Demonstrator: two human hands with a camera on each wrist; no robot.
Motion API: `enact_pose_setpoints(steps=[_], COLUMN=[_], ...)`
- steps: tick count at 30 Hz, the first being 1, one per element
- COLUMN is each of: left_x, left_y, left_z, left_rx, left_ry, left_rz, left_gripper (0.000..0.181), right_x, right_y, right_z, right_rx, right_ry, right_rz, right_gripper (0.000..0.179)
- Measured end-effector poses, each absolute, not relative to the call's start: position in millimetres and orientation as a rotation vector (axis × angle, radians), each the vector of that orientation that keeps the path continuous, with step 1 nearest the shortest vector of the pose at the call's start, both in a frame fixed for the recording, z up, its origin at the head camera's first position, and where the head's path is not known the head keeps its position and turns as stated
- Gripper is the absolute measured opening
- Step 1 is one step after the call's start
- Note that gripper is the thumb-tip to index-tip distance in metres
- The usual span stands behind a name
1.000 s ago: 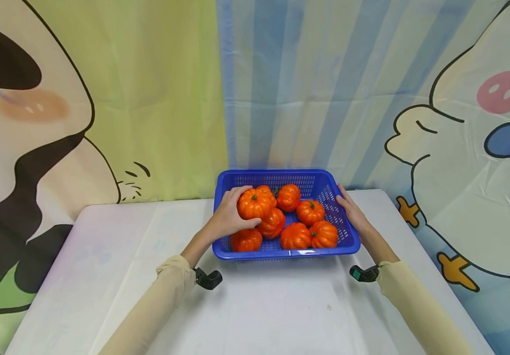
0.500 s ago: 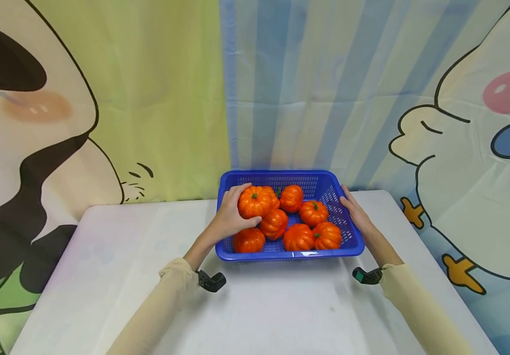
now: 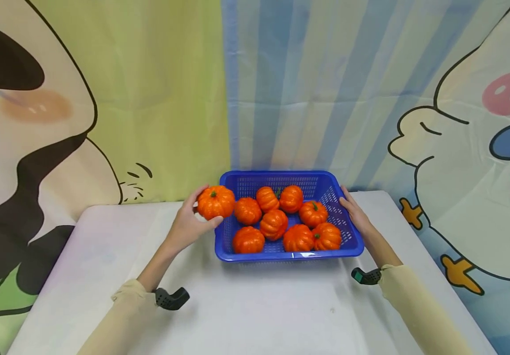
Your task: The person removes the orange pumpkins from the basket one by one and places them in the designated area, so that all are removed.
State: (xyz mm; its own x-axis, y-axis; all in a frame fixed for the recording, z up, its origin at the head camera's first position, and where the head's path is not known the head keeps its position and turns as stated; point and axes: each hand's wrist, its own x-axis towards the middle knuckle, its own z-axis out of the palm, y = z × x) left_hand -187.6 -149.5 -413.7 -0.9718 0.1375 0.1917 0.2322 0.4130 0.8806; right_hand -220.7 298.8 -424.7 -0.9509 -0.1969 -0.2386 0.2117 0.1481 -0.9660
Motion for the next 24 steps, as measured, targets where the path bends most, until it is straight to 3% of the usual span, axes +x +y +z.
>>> enact_pose_setpoints(steps=[12,24], left_x=[-154.6,-165.8], left_y=[-274.7,-335.7], left_z=[-439.9,-469.7], left_rx=[-0.064,0.213], left_ry=[-2.719,-2.816], left_rz=[-1.247,-1.087], left_gripper=[0.084,0.088], right_x=[-223.0,-233.0], right_y=[302.3,310.8], right_z=[-434.0,-454.6], right_rx=[-0.005,-0.021], right_ry=[2.111,2.178], right_rz=[-1.889,-1.87], right_gripper=[0.062,0.063])
